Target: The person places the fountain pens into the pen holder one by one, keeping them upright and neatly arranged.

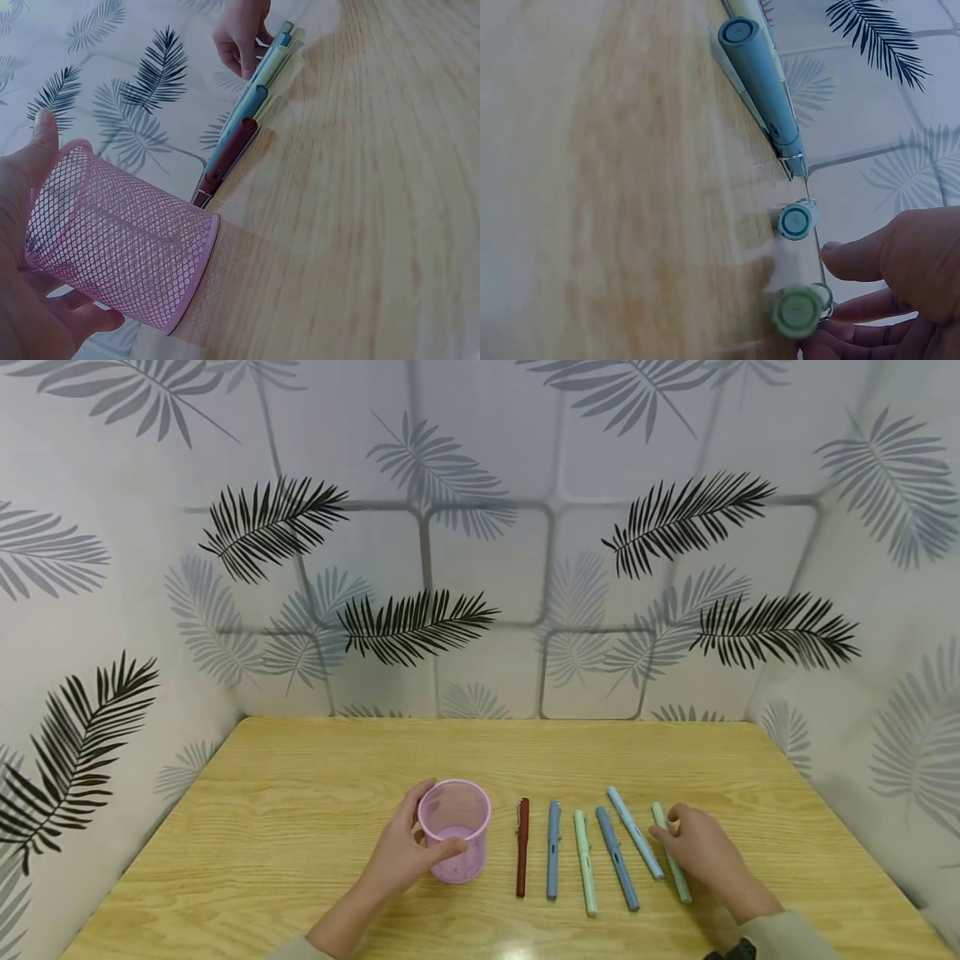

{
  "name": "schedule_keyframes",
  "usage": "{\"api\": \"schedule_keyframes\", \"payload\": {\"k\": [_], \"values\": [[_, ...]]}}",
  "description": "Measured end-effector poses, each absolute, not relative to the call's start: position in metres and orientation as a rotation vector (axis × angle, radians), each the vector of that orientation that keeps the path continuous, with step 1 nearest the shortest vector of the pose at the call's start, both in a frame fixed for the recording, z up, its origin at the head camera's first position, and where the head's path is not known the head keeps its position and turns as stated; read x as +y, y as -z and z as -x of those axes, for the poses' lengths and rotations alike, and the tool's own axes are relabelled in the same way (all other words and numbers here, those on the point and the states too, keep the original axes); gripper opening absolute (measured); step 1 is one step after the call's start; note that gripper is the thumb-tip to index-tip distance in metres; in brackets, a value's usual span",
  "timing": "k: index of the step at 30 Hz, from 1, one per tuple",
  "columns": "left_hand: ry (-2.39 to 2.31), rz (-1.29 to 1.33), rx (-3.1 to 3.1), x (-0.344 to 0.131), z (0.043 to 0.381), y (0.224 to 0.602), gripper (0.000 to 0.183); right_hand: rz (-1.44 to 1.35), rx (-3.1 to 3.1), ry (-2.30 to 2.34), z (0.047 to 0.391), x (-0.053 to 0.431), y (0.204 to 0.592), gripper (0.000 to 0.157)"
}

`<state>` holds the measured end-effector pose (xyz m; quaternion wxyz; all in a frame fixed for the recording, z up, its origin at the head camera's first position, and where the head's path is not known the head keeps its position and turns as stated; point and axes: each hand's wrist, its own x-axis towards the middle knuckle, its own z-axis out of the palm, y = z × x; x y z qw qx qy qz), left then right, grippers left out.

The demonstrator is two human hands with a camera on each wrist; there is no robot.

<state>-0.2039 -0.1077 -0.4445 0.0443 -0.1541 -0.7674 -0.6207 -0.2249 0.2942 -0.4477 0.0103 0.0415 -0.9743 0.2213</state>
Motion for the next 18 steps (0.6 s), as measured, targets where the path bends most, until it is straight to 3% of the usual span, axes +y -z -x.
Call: {"api": "schedule_keyframes", "payload": {"k": [13, 18], "values": [[1.875, 0.417, -2.378, -0.106, 0.207, 0.447, 0.087, -0.066, -3.084, -0.679, 0.229, 0.291, 0.450, 0.031], [1.937, 0.411, -2.344, -0.101, 0.196, 0.426, 0.085, -0.045, -3.099, -0.657, 0.231, 0.290, 0.448, 0.025]]}}
